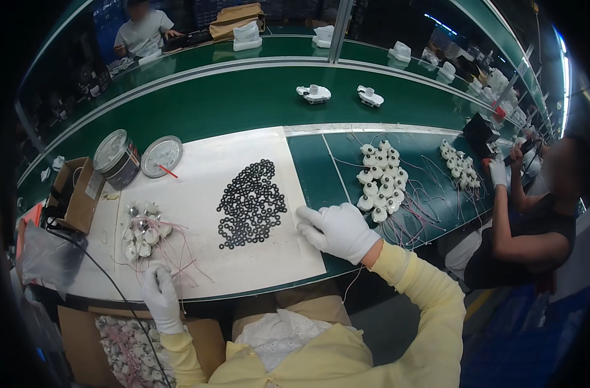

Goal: The person assembles small white electronic components by hand at a factory workstation. They pick up white plastic housings and metal washers, insert the washers into the housings, and place the finished units on the green conveyor belt. The process is repetitive and involves handling small parts with gloved hands.

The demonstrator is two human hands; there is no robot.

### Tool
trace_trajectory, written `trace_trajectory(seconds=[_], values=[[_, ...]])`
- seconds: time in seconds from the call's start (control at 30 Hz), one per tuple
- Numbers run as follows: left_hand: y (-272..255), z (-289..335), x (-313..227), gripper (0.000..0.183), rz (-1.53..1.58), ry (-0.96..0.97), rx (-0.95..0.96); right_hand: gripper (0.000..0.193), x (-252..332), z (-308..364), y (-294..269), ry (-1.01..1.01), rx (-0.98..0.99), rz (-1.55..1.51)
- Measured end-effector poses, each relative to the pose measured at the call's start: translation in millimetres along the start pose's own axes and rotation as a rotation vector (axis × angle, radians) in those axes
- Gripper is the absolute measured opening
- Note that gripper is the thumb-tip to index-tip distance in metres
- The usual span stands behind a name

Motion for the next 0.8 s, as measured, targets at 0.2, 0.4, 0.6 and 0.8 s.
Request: trace_trajectory(seconds=[0.2, 0.4, 0.6, 0.8], values=[[-1, -2, -2, 0.008, 0.002, 0.031, 0.007, 0.023, 7, -34, 6, -0.071, -0.064, -0.125], [-1, 0, 2, 0.006, -0.008, 0.035, -0.002, 0.018, 15, -43, 10, -0.119, 0.052, -0.110], [-2, 1, 1, 0.007, -0.007, -0.009, -0.006, 0.019, -4, -39, 1, 0.003, -0.044, -0.215], [-2, 1, 1, 0.008, -0.016, -0.004, 0.013, 0.026, -9, -35, 6, 0.071, 0.066, -0.272]])
Point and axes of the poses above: each hand's wrist, its own z-axis away from the middle knuckle, its own y-axis out of the palm, x = y × z, the point moved 8 cm from there along -z, towards the middle knuckle, and after that the axes turned 12 degrees about -x, right-handed, at the moved point
